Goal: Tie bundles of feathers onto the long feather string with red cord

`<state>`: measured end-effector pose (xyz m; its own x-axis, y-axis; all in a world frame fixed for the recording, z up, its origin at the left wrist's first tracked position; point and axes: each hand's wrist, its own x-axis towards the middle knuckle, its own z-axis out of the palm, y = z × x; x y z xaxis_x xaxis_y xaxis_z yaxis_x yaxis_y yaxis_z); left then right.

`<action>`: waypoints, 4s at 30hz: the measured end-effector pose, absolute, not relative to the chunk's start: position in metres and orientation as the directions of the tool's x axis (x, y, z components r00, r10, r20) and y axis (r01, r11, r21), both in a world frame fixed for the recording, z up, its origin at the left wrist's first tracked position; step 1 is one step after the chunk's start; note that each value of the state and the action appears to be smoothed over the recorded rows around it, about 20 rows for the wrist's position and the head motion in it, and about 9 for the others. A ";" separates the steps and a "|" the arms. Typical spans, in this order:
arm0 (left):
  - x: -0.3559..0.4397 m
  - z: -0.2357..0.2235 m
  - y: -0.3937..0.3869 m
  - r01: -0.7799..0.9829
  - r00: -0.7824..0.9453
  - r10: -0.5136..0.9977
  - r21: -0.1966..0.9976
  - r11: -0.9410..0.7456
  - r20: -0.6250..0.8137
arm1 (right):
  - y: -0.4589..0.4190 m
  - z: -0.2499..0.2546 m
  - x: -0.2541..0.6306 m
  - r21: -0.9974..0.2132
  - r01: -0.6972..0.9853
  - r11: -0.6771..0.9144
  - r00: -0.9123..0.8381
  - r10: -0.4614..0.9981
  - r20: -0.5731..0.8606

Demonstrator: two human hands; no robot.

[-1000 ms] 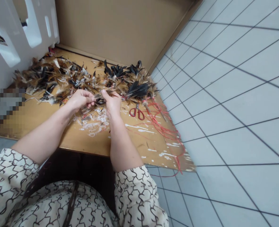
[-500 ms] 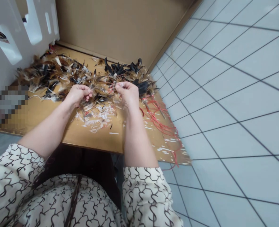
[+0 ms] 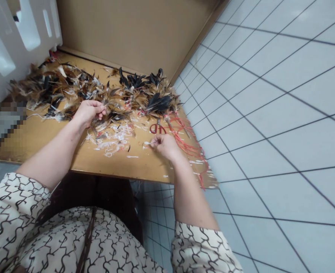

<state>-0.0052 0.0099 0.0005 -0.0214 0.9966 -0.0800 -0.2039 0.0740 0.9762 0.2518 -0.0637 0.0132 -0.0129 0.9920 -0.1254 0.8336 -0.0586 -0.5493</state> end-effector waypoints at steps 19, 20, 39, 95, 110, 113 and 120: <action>-0.003 0.004 0.008 -0.209 0.010 0.997 0.974 0.081 -0.081 | -0.027 0.015 0.199 -0.984 0.176 0.011 -0.008 1.000 0.010; -0.003 0.004 0.008 -0.214 -0.003 0.997 0.974 0.079 -0.082 | -0.020 0.017 0.187 -0.991 0.135 -0.005 -0.045 0.999 -0.012; 0.003 0.003 0.009 -0.101 -0.006 0.999 0.994 -0.039 0.039 | 0.013 -0.010 0.141 -0.999 0.004 -0.035 -0.253 0.967 -0.035; 0.010 0.001 0.003 0.178 0.058 0.997 0.982 -0.063 0.054 | 0.012 -0.008 0.135 -0.710 0.676 0.199 -0.025 0.969 0.248; 0.000 -0.005 0.008 0.783 0.075 0.961 0.581 -0.223 0.268 | -0.002 0.003 0.134 -0.644 0.674 0.362 -0.226 0.931 0.287; 0.001 -0.006 0.008 0.807 0.171 0.940 0.506 -0.305 0.295 | -0.004 0.006 0.138 -0.530 0.718 0.451 -0.261 0.881 0.395; 0.001 -0.014 0.013 0.696 0.401 0.841 0.475 -0.538 0.364 | 0.007 0.008 0.154 -0.560 0.640 0.526 -0.303 0.843 0.446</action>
<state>0.0007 0.0128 -0.0144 0.4013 0.8407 0.3636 0.6964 -0.5379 0.4751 0.1544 0.0068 0.0076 -0.3027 0.8426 0.4455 0.6404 0.5260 -0.5597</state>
